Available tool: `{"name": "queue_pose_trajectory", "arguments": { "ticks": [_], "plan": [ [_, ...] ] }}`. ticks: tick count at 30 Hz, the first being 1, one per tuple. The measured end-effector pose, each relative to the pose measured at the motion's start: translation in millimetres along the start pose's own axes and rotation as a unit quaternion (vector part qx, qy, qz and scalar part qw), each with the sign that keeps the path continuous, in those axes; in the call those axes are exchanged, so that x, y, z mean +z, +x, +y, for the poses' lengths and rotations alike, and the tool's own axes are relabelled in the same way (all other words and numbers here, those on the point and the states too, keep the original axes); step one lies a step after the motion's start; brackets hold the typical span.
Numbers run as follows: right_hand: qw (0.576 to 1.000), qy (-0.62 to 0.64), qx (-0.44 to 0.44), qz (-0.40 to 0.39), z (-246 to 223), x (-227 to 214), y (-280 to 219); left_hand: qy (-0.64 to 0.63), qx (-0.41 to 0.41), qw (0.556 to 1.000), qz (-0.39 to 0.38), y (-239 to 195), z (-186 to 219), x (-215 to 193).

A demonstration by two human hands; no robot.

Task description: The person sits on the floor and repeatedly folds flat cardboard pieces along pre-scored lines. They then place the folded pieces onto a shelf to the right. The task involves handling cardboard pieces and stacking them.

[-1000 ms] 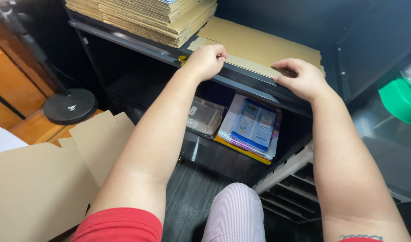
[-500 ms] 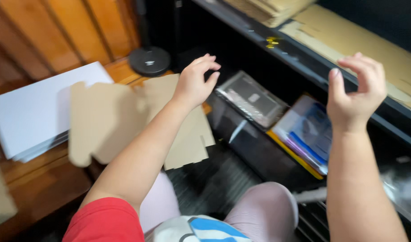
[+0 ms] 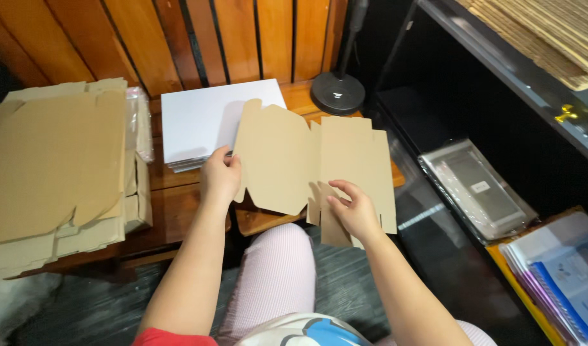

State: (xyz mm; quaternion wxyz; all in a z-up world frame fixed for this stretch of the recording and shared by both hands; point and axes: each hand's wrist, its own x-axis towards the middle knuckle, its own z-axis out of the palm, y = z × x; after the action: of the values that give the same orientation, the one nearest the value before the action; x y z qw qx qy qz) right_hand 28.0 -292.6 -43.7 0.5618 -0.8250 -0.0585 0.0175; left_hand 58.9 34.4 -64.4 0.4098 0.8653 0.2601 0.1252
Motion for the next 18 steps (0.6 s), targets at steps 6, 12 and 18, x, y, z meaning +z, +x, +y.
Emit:
{"name": "queue_pose_trajectory", "arguments": {
  "ticks": [6,12,18],
  "plan": [
    [0.997,-0.034,-0.057,-0.042,-22.9,29.1,2.7,-0.327,-0.047,0.941,-0.066,-3.7,12.0,-14.9],
    [0.982,-0.074,-0.144,-0.1,-50.3,46.1,-8.1,-0.439,-0.061,0.885,-0.14,-40.3,71.2,-38.3],
    [0.988,-0.038,-0.136,-0.064,-38.2,48.7,-4.7,-0.463,-0.036,0.87,-0.168,-61.0,109.8,-30.1]
  ]
}}
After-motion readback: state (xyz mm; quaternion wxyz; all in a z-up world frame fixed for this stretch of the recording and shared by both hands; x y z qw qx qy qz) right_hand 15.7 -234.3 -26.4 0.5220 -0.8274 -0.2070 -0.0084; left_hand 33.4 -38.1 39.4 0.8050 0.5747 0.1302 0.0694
